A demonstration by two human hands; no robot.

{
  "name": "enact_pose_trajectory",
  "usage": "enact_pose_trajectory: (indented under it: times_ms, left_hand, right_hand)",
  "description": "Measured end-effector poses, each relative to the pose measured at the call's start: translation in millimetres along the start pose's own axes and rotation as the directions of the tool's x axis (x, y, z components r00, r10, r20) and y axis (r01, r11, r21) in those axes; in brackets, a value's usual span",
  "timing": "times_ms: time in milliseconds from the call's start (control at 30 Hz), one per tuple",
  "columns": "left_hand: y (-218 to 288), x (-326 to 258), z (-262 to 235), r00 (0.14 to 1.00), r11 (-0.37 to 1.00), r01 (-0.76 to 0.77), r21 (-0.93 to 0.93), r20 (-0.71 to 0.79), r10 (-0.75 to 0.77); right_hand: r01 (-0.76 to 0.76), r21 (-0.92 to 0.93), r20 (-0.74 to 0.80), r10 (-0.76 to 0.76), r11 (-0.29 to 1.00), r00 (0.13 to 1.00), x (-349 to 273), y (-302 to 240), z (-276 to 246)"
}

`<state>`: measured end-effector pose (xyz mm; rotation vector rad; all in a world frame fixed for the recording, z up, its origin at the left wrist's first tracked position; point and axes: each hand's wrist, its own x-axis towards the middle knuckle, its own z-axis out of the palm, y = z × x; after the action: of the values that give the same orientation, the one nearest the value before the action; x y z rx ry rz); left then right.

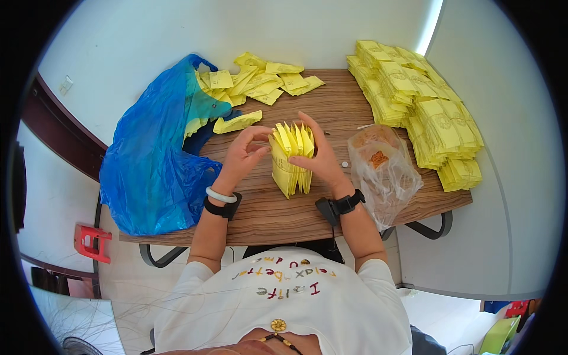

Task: Folding yellow paper sheets and stacking them on a table.

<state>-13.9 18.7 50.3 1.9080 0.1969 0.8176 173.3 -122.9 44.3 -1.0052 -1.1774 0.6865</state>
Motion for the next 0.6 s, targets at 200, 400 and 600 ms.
enact_pose_trajectory:
  times_ms: [200,400,600]
  left_hand:
    - [-15.3,5.4,-1.8,0.999,0.999,0.039,-0.036,-0.022,-0.04]
    - [10.6,12.6,-2.8,0.997,0.984,-0.075,0.162,-0.015,0.079]
    - [7.7,18.9,-2.2,0.979,0.952,-0.204,0.23,0.037,0.2]
  right_hand:
    - [0.284,-0.464,0.068,-0.286,0.839,0.956,2.0,-20.8,1.2]
    - [0.174,-0.529,0.094,-0.146,0.831,0.985,-1.0,-37.8,8.0]
    - [0.251,-0.514,0.178,-0.185,0.82,0.967,0.5,-35.3,-1.8]
